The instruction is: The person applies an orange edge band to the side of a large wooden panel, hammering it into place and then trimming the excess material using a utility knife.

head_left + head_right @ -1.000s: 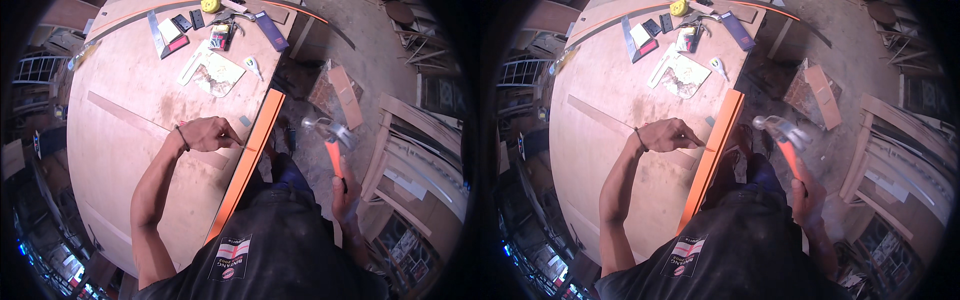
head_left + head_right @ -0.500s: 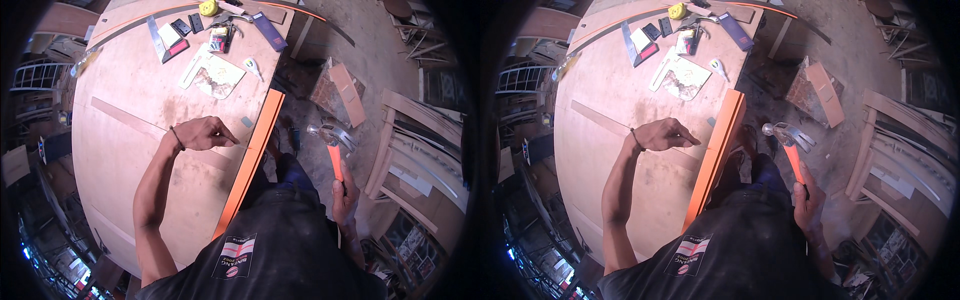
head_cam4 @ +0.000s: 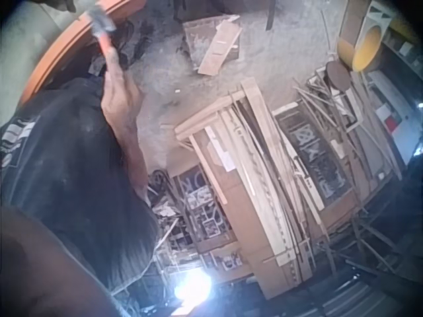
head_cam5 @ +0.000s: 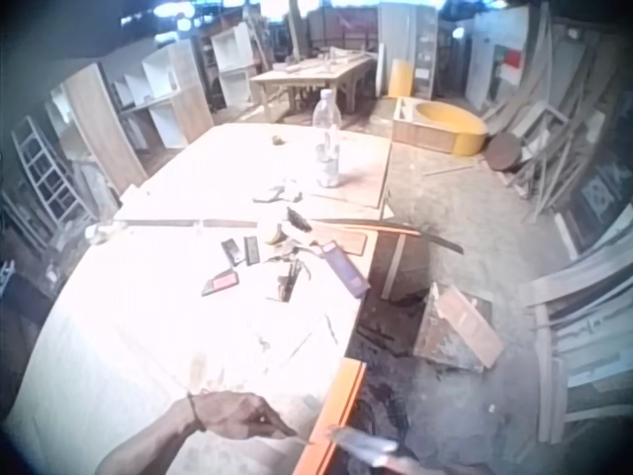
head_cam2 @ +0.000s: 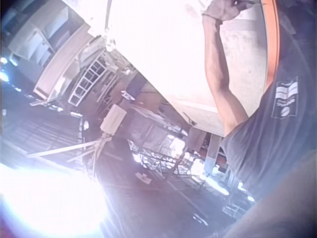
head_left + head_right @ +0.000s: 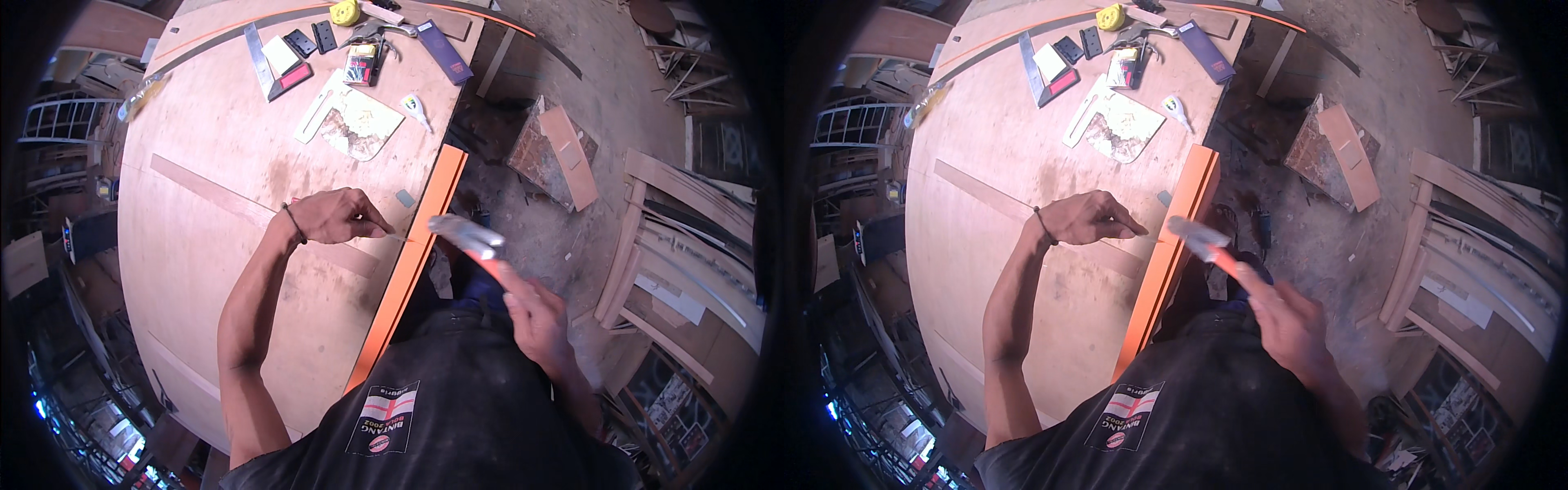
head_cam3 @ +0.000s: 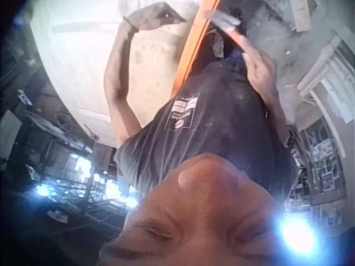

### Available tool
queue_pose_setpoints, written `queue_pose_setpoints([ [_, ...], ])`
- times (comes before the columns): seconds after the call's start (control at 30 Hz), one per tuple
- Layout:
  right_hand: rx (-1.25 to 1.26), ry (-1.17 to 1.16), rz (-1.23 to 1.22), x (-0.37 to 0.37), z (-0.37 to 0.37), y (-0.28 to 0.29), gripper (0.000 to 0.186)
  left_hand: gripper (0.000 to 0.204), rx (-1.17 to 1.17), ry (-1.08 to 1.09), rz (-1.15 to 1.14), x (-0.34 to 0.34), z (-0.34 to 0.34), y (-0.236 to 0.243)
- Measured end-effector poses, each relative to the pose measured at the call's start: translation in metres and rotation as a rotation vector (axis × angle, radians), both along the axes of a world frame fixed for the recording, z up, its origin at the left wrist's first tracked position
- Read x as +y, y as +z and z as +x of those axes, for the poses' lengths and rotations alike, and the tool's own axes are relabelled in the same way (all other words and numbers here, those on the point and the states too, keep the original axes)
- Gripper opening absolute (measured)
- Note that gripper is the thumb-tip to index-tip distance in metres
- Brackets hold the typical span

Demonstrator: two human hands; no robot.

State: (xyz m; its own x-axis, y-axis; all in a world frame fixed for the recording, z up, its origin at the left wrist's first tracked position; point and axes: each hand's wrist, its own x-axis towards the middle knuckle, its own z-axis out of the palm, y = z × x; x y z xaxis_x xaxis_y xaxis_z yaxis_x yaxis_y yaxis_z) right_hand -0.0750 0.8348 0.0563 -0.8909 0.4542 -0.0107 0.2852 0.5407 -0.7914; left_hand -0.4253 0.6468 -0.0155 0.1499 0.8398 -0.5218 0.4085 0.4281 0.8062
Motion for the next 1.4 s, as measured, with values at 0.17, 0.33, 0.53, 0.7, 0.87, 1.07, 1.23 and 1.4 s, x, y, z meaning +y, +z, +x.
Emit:
queue_pose_setpoints([
  [0.17, -0.3, 0.27, 0.131, -0.005, -0.025, 0.02, 0.061, 0.033, 0.022, -0.003, -0.027, 0.003, -0.001, 0.001],
  [0.33, -0.341, 0.34, 0.24, -0.001, -0.024, 0.022, 0.058, 0.034, 0.004, 0.02, -0.041, 0.001, 0.001, 0.001],
  [0.53, -0.216, 0.341, 0.227, -0.002, -0.025, 0.023, 0.061, 0.034, 0.008, 0.026, -0.043, 0.001, 0.0, 0.0],
  [0.7, -0.098, 0.272, 0.175, 0.005, -0.011, 0.018, 0.053, 0.034, 0.029, -0.003, -0.075, 0.005, 0.0, 0.006],
  [0.87, -0.058, 0.112, 0.087, 0.02, 0.007, 0.006, 0.048, 0.034, 0.022, -0.001, -0.094, 0.0, -0.002, 0.014],
  [1.07, -0.029, -0.098, -0.014, 0.021, 0.029, -0.012, 0.044, 0.031, -0.04, 0.034, 0.011, -0.005, -0.007, 0.031],
  [1.23, -0.064, -0.126, -0.081, 0.016, 0.033, -0.012, 0.045, 0.032, 0.018, -0.015, -0.037, 0.0, 0.005, 0.013],
  [1.4, -0.075, -0.14, -0.087, 0.013, 0.036, -0.013, 0.045, 0.035, 0.035, -0.003, 0.013, 0.003, 0.006, 0.006],
])
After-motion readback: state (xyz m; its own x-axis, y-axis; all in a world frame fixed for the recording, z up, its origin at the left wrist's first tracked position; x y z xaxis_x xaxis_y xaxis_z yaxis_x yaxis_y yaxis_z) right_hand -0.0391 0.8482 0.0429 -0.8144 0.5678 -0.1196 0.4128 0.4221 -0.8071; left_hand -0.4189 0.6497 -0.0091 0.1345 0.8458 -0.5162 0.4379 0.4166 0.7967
